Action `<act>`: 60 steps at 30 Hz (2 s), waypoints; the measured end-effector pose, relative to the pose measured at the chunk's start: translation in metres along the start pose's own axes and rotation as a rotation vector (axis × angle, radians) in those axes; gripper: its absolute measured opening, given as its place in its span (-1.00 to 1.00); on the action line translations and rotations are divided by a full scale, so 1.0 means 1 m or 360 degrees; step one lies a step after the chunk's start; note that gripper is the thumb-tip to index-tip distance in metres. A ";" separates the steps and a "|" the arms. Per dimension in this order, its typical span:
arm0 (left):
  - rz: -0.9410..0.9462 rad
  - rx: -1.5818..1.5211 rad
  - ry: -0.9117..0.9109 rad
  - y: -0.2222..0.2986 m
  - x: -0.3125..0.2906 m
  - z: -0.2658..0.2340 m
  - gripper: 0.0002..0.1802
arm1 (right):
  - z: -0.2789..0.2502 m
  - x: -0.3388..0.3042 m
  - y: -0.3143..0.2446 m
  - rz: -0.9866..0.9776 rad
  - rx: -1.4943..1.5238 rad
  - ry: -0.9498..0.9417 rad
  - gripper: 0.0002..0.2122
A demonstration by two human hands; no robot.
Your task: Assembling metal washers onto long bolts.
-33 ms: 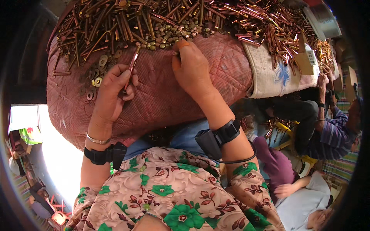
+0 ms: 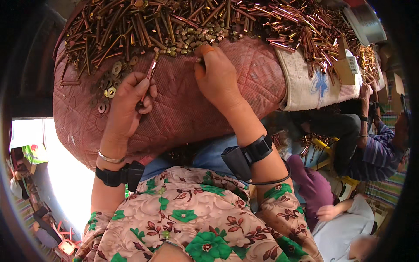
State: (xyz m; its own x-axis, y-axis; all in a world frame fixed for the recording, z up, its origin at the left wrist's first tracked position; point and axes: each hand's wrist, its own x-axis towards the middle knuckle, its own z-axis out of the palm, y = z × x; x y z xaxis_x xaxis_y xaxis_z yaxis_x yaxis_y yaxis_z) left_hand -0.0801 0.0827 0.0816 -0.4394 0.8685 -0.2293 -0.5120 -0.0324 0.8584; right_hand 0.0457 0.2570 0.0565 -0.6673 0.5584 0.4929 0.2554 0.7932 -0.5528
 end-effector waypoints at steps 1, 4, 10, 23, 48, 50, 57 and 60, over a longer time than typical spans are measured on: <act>0.0015 0.0080 0.0019 0.000 -0.001 0.002 -0.86 | -0.002 -0.001 -0.002 0.0000 0.0003 0.0002 -0.81; 0.0042 0.0188 0.0073 -0.001 -0.006 0.006 -0.88 | -0.012 -0.004 -0.016 0.0294 0.0473 -0.0137 -0.80; -0.0075 0.0332 0.0036 -0.004 -0.030 0.010 -0.85 | -0.029 -0.025 -0.044 0.0904 0.1717 -0.0300 -0.81; -0.0323 0.0281 -0.0071 -0.019 -0.071 0.011 -0.82 | -0.034 -0.068 -0.059 0.0960 0.1902 -0.0446 -0.80; -0.0215 0.0549 -0.0120 -0.031 -0.089 0.005 -0.86 | -0.026 -0.092 -0.064 0.1034 0.1928 -0.0551 -0.86; -0.0044 0.0749 -0.0072 -0.035 -0.089 0.005 -0.86 | -0.026 -0.091 -0.067 0.1187 0.1957 -0.0538 -0.87; 0.0074 0.1141 0.0000 -0.032 -0.092 0.004 -0.88 | -0.030 -0.089 -0.076 0.1506 0.2028 -0.0543 -0.84; -0.0054 0.0900 -0.0030 -0.031 -0.093 0.006 -0.89 | -0.031 -0.092 -0.069 0.1270 0.1799 -0.0651 -0.84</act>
State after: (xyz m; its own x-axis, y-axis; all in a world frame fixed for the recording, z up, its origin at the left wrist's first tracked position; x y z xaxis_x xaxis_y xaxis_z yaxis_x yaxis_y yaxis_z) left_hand -0.0192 0.0060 0.0794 -0.4139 0.8732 -0.2573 -0.0482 0.2612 0.9641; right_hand 0.1110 0.1579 0.0700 -0.8131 0.4915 -0.3119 0.0977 -0.4130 -0.9055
